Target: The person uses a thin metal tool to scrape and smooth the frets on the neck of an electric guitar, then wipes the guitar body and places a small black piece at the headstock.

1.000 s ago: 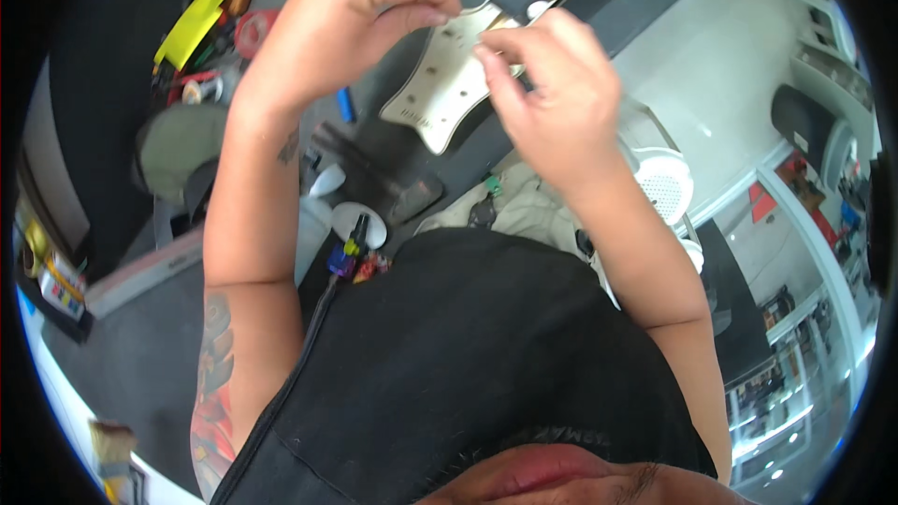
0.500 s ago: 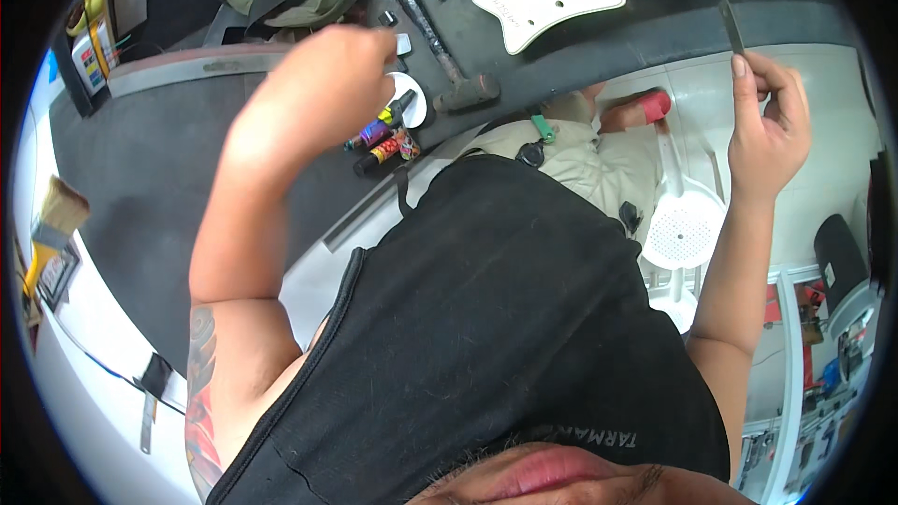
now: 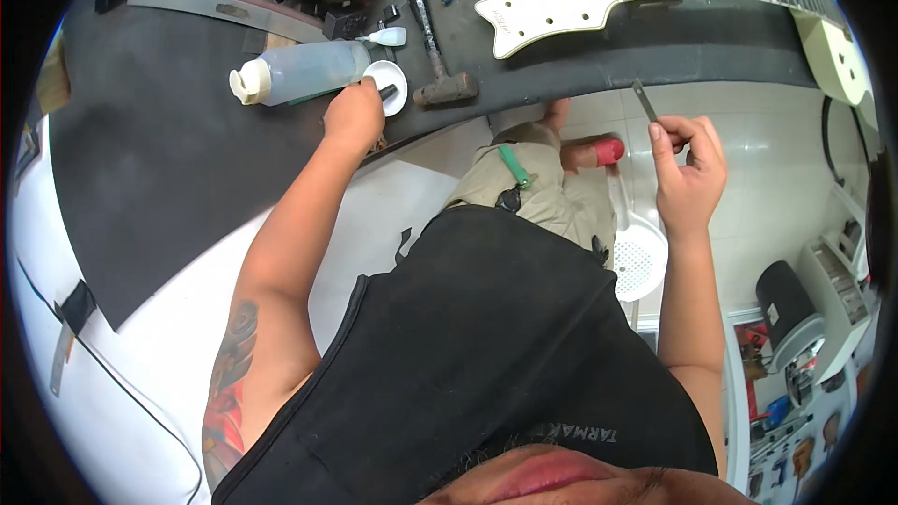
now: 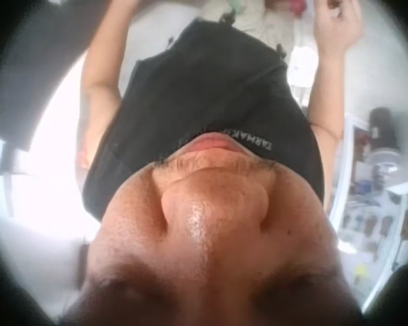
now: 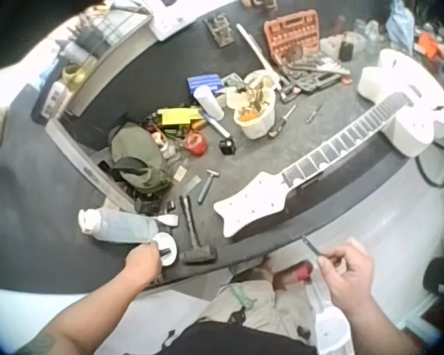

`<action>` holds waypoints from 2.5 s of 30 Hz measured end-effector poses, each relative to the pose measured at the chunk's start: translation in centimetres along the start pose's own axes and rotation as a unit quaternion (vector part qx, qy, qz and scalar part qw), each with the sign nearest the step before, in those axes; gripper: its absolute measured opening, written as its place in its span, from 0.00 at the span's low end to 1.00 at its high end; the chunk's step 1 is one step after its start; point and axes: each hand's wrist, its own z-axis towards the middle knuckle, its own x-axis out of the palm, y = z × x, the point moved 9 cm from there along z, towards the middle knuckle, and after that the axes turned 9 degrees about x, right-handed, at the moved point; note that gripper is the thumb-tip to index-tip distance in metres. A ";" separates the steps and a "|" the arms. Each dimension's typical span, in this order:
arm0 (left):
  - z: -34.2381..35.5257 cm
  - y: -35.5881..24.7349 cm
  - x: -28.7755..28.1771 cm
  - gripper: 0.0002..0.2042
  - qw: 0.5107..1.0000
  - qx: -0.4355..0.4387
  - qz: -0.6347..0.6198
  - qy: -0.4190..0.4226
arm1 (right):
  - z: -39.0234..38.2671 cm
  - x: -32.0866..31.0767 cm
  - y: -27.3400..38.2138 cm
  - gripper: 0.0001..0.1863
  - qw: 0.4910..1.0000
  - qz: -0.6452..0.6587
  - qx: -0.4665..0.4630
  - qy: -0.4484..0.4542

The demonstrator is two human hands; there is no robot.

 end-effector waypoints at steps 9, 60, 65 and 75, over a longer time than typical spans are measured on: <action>2.7 -0.2 -14.9 0.18 0.934 0.110 -0.110 -0.322 | 0.4 0.5 1.0 0.05 1.000 -0.015 -0.010 0.009; 18.2 -15.1 -21.3 0.21 0.849 0.330 0.410 -0.045 | -3.5 -2.2 -0.1 0.05 0.995 0.043 0.085 -0.042; 25.0 -18.4 -22.7 0.26 0.821 0.323 0.470 -0.014 | -3.9 -2.4 -1.5 0.06 0.988 0.040 0.116 -0.093; 26.8 -19.3 -21.5 0.26 0.824 0.340 0.453 0.019 | -1.8 -0.9 2.0 0.05 0.980 0.031 0.124 -0.152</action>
